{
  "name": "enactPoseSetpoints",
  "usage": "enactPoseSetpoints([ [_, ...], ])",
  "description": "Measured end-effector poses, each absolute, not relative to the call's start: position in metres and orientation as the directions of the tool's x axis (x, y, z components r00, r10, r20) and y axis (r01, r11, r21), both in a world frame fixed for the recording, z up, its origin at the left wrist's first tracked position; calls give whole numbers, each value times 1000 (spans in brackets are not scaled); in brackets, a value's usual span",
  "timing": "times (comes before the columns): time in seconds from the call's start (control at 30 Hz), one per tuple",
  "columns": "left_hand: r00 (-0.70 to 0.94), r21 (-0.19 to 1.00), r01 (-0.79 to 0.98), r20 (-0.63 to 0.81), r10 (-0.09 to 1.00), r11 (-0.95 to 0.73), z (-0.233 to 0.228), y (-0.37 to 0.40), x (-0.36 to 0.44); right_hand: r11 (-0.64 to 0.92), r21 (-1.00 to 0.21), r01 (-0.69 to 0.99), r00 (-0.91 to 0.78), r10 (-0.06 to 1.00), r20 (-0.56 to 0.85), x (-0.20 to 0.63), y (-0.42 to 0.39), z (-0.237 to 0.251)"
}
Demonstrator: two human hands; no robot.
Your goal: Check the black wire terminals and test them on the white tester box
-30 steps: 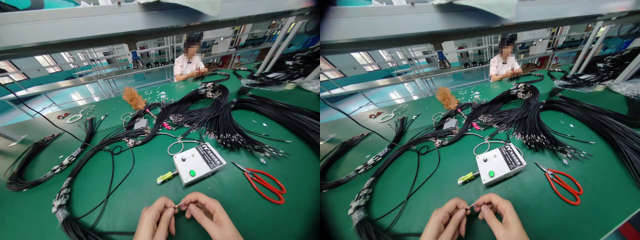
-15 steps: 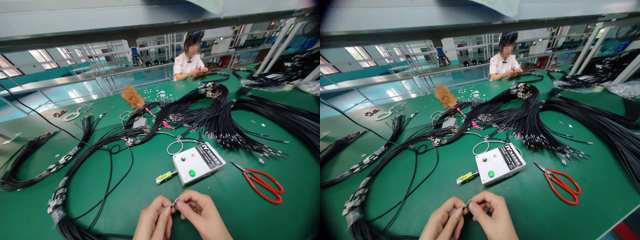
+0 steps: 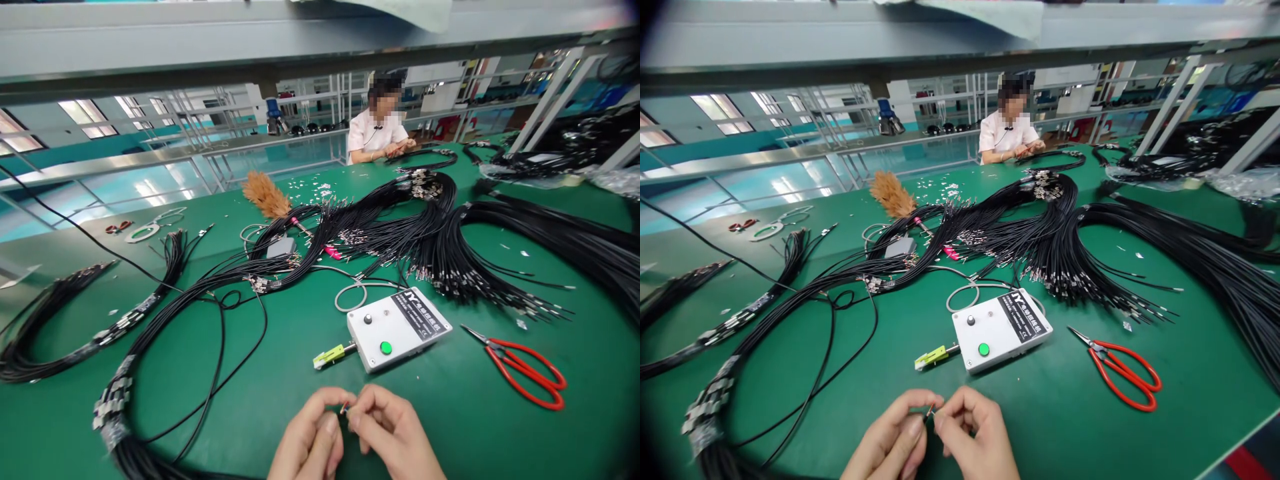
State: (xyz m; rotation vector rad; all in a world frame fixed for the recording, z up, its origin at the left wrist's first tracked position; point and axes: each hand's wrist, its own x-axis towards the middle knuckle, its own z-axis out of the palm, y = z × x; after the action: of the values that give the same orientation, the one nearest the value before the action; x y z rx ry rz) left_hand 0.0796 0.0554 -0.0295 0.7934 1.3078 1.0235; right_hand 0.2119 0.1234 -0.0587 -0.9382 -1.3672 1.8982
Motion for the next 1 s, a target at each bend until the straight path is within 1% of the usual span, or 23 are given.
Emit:
enactPoseSetpoints([
  [0.07, -27, 918, -195, -356, 934, 345, -28, 57, 78, -329, -944, -5, -613, 747, -257, 214, 125, -55],
  [0.13, -106, 914, -239, -361, 927, 328, -26, 59, 80, -289, -956, 40, -625, 739, -249, 215, 125, -54],
  [0.2, -186, 892, -269, -418, 889, 363, -24, 60, 83, -163, -986, 47, -603, 782, -158, 216, 124, -56],
  [0.27, -249, 874, -281, -465, 850, 396, -24, 61, 88, -4, -998, 60, -585, 810, -38, 218, 123, -58],
  [0.33, -303, 893, -248, -440, 846, 375, -25, 61, 91, 121, -990, 78, -609, 792, 48, 222, 126, -57],
  [0.4, -325, 915, -214, -396, 859, 342, -25, 61, 93, 188, -977, 100, -645, 760, 80, 228, 131, -52],
  [0.47, -312, 924, -198, -376, 873, 327, -25, 62, 93, 258, -956, 140, -683, 724, 95, 236, 138, -48],
  [0.53, -287, 920, -205, -381, 879, 332, -25, 63, 91, 388, -899, 205, -709, 692, 137, 242, 144, -43],
  [0.57, -275, 918, -205, -386, 881, 339, -25, 64, 90, 483, -844, 233, -713, 675, 189, 245, 147, -41],
  [0.67, -225, 914, -172, -400, 889, 368, -28, 64, 85, 743, -605, 287, -692, 597, 406, 245, 151, -33],
  [0.73, -193, 932, -72, -363, 912, 355, -29, 64, 82, 857, -440, 269, -707, 486, 513, 240, 152, -29],
  [0.77, -185, 950, 37, -299, 936, 310, -30, 63, 81, 897, -372, 238, -731, 418, 539, 236, 153, -28],
  [0.8, -173, 956, 179, -203, 964, 233, -30, 63, 78, 927, -318, 199, -751, 352, 558, 231, 155, -27],
  [0.83, -145, 935, 331, -85, 986, 129, -30, 63, 76, 948, -277, 156, -772, 292, 565, 227, 157, -27],
  [0.87, -106, 888, 460, 37, 994, 16, -30, 63, 73, 959, -252, 127, -786, 252, 564, 223, 159, -27],
  [0.9, -74, 833, 549, 127, 989, -66, -29, 64, 68, 964, -239, 117, -791, 236, 565, 220, 162, -27],
  [0.93, -70, 798, 594, 173, 983, -98, -29, 65, 64, 964, -234, 128, -786, 242, 569, 217, 166, -27],
  [0.97, -102, 792, 606, 177, 979, -80, -29, 66, 58, 960, -232, 156, -773, 265, 577, 214, 170, -27],
  [1.0, -170, 804, 594, 148, 974, -19, -28, 67, 52, 953, -233, 192, -757, 295, 584, 212, 175, -26],
])
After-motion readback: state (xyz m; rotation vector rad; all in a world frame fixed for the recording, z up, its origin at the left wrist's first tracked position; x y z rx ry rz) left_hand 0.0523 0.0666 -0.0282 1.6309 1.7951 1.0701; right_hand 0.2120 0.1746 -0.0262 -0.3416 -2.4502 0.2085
